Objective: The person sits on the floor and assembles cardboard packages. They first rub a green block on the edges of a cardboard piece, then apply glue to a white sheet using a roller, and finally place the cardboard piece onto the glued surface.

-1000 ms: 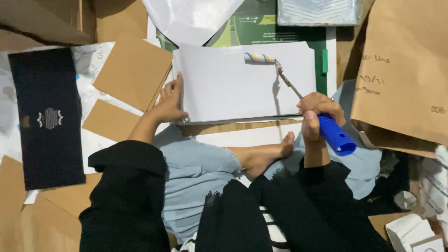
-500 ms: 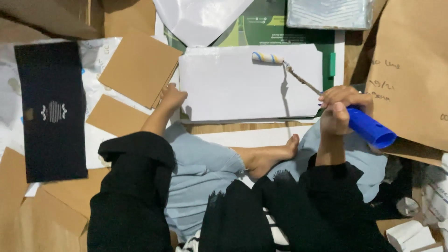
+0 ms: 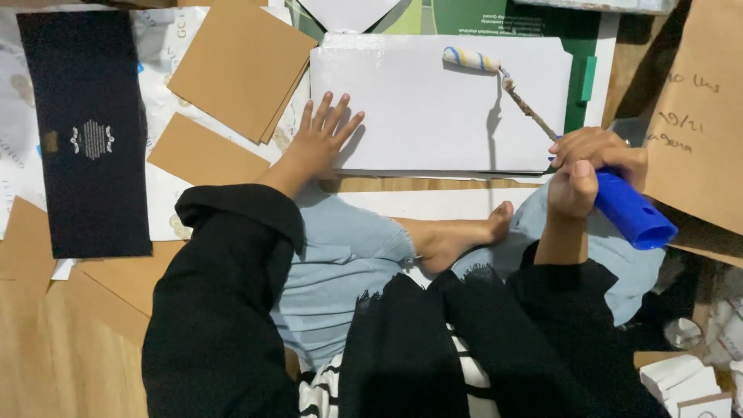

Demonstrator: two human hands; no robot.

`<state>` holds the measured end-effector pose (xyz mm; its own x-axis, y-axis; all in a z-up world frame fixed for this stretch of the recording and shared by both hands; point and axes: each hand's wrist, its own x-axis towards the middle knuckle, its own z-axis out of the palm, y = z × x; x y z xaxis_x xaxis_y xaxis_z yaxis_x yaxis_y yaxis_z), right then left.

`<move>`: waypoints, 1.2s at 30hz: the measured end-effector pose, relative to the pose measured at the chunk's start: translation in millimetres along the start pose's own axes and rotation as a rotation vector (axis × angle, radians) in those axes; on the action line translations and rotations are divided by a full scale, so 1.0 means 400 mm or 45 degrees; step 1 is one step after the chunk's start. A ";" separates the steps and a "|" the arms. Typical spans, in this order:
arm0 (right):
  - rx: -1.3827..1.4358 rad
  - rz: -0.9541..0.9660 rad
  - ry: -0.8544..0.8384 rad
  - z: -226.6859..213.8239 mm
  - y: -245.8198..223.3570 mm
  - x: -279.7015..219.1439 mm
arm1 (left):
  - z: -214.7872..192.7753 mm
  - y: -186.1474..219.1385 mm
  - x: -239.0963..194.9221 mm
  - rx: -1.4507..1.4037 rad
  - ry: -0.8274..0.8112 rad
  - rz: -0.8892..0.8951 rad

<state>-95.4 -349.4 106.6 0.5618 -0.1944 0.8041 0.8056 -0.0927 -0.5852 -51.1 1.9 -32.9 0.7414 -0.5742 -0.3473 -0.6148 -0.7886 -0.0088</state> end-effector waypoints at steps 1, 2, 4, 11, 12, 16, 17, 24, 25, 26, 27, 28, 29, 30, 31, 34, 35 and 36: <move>-0.006 -0.002 0.002 -0.006 0.003 -0.001 | 0.004 0.000 0.004 0.001 0.002 0.006; 0.007 -0.006 -0.009 -0.012 0.007 -0.003 | 0.009 0.001 0.005 0.008 0.069 0.026; 0.016 -0.007 -0.019 -0.019 0.010 -0.005 | -0.017 0.008 0.007 0.014 0.133 0.049; 0.060 -0.005 -0.002 -0.035 0.019 -0.008 | -0.147 0.039 -0.027 -0.137 0.129 0.000; 0.065 0.014 -0.003 -0.041 0.020 -0.009 | -0.153 0.042 -0.029 -0.117 0.383 0.032; 0.032 0.013 -0.021 -0.037 0.014 0.005 | -0.191 0.024 -0.031 -0.088 0.892 0.040; 0.042 0.017 -0.015 -0.033 0.010 0.011 | -0.192 0.021 -0.031 -0.305 0.970 -0.155; 0.042 0.134 -0.239 0.000 -0.088 0.025 | -0.238 -0.019 -0.009 -2.263 0.118 -1.097; 0.034 0.142 -0.235 0.022 -0.135 0.007 | -0.124 -0.051 0.014 -2.262 0.104 -1.096; 0.018 0.215 -0.235 0.046 -0.170 -0.003 | -0.020 -0.094 0.048 -2.236 0.204 -1.134; 0.003 0.287 -0.232 0.071 -0.206 -0.011 | 0.080 -0.138 0.084 -2.208 0.304 -1.169; -0.001 0.265 -0.231 0.094 -0.195 -0.006 | 0.089 -0.153 0.099 -2.208 0.321 -1.149; -0.079 0.182 -0.171 0.116 -0.183 -0.002 | 0.099 -0.167 0.115 -1.897 0.299 -1.107; -0.155 0.128 -0.112 0.138 -0.186 -0.013 | 0.128 -0.164 0.103 -1.587 0.252 -1.079; -0.157 0.136 -0.113 0.125 -0.138 0.012 | 0.124 -0.181 0.117 -1.588 0.244 -1.081; -0.099 0.125 -0.219 0.082 -0.011 0.035 | 0.057 -0.147 0.076 -1.346 0.153 -1.024; 0.010 0.040 -0.144 0.068 0.038 0.038 | -0.033 -0.104 0.043 -1.297 0.149 -1.029; 0.119 -0.089 -0.069 0.061 0.103 0.066 | -0.143 -0.082 0.038 -1.244 0.187 -1.017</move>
<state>-42.8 -334.6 106.4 0.5112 -0.1377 0.8484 0.8556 -0.0126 -0.5176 -4.4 6.4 15.9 0.8739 0.1649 -0.4573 0.4226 -0.7226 0.5471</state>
